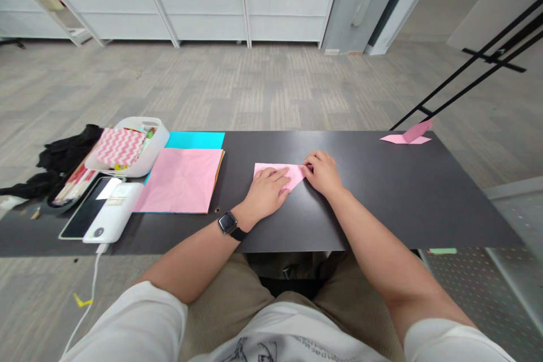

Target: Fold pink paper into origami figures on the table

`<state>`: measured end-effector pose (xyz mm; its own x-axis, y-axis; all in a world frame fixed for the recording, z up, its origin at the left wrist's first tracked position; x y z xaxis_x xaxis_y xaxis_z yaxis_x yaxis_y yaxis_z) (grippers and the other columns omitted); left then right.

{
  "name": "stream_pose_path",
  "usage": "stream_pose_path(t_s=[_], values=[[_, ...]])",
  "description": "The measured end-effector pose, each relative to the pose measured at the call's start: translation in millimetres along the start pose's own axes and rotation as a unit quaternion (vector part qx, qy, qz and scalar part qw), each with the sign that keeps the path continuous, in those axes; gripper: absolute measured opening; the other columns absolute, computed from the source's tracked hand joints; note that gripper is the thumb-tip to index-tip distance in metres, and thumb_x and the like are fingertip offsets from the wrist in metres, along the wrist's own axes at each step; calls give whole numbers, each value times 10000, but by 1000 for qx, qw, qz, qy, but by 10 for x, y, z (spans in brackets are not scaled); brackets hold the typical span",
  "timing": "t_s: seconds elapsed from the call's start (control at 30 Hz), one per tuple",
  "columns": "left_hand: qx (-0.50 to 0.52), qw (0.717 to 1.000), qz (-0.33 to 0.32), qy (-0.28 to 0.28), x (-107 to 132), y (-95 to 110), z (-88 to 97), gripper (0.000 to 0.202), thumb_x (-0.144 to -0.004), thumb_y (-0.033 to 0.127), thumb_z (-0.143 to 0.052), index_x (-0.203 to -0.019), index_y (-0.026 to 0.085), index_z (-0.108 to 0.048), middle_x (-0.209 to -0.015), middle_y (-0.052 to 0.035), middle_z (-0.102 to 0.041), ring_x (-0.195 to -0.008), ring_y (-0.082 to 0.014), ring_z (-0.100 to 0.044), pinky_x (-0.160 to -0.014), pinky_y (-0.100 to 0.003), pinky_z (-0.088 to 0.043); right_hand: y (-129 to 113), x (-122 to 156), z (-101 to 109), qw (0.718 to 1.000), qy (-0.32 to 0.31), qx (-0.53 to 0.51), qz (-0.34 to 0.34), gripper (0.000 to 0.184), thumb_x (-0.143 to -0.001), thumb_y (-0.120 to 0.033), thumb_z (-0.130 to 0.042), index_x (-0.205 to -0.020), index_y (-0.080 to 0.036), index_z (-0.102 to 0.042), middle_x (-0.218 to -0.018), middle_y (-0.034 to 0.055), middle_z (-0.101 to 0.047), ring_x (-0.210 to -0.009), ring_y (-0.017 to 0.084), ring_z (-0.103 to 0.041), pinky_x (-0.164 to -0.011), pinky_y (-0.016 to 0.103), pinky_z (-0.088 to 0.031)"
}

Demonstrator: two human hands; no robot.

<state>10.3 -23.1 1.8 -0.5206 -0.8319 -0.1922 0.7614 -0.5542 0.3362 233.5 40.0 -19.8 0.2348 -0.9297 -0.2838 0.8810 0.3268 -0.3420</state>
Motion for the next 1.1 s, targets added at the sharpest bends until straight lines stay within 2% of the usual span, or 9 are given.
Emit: stream_pose_path(t_s=[0.07, 0.13, 0.2, 0.3, 0.4, 0.53, 0.7, 0.97, 1.1], values=[[13, 1000, -9, 5, -10, -29, -17, 356, -1010, 312, -651, -1352, 256, -735, -1578, -47, -636, -1347, -335, -570, -1164, -561, -459, -3, 1, 4, 1000, -5, -1, -12, 165, -1009, -350, -619, -1019, -233, -736, -1162, 132, -695, -1123, 327, -607, -1018, 491, -473], [28, 999, -13, 12, -20, -60, -34, 367, -999, 309, -659, -1356, 259, -728, -1561, -53, -649, -1371, -338, -562, -1182, -559, -448, -7, 25, 13, 1000, -1, -12, -20, 252, -998, -347, -612, -1185, -217, -719, -1239, 160, -682, -1184, 347, -607, -1070, 514, -474], [40, 999, -11, 18, -29, -87, -47, 389, -993, 311, -662, -1375, 264, -716, -1559, -58, -650, -1395, -342, -551, -1205, -563, -433, -25, 83, 21, 999, 5, -20, -24, 457, -986, -389, -625, -1399, -192, -636, -1385, 198, -637, -1313, 375, -572, -1151, 548, -443], [49, 998, -4, 23, -35, -111, -55, 412, -1001, 342, -661, -1403, 265, -698, -1552, -63, -653, -1412, -340, -545, -1230, -560, -415, -83, 212, 8, 999, -22, -5, -28, 801, -962, -556, -655, -1631, -174, -435, -1621, 222, -486, -1546, 422, -399, -1262, 619, -327], [54, 998, -2, 27, -38, -123, -57, 404, -1018, 389, -655, -1399, 265, -702, -1549, -57, -656, -1420, -332, -540, -1244, -545, -405, -139, 309, -21, 997, -65, 20, -46, 1037, -936, -709, -632, -1728, -160, -250, -1746, 228, -327, -1645, 446, -236, -1306, 668, -220], [55, 998, -11, 20, -45, -142, -74, 400, -1018, 376, -654, -1403, 277, -697, -1581, -33, -631, -1416, -328, -533, -1243, -552, -404, -113, 301, -35, 993, -72, 28, -89, 1183, -907, -774, -620, -1752, -121, -110, -1776, 252, -254, -1663, 457, -184, -1322, 674, -155], [48, 999, -12, 11, -55, -172, -104, 413, -996, 345, -678, -1404, 275, -694, -1596, -23, -619, -1414, -340, -524, -1240, -571, -402, 71, 232, -37, 984, -54, 36, -165, 1222, -911, -783, -604, -1739, -66, -62, -1769, 279, -249, -1659, 473, -181, -1326, 663, -120], [51, 999, -13, 11, -56, -177, -113, 391, -1017, 369, -650, -1394, 280, -696, -1587, -33, -626, -1415, -344, -525, -1239, -581, -399, 340, 139, -38, 973, -33, 43, -226, 1083, -959, -677, -574, -1722, -44, -139, -1765, 286, -262, -1663, 456, -177, -1325, 627, -154], [57, 998, -15, 15, -54, -179, -120, 382, -1010, 359, -652, -1384, 296, -699, -1581, -31, -630, -1416, -341, -530, -1239, -584, -397, 406, 92, -51, 971, -13, 38, -235, 980, -984, -612, -544, -1711, -56, -195, -1751, 277, -306, -1656, 438, -213, -1317, 627, -180]])
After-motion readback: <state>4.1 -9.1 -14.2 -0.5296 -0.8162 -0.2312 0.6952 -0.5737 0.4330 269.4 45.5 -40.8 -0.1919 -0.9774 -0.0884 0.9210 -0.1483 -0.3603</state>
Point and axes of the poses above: each hand's wrist, its own x-axis away from the middle knuckle, its own z-axis out of the back of the hand, y = z × x, the point moved 2 cm from there along -x, towards the middle knuckle
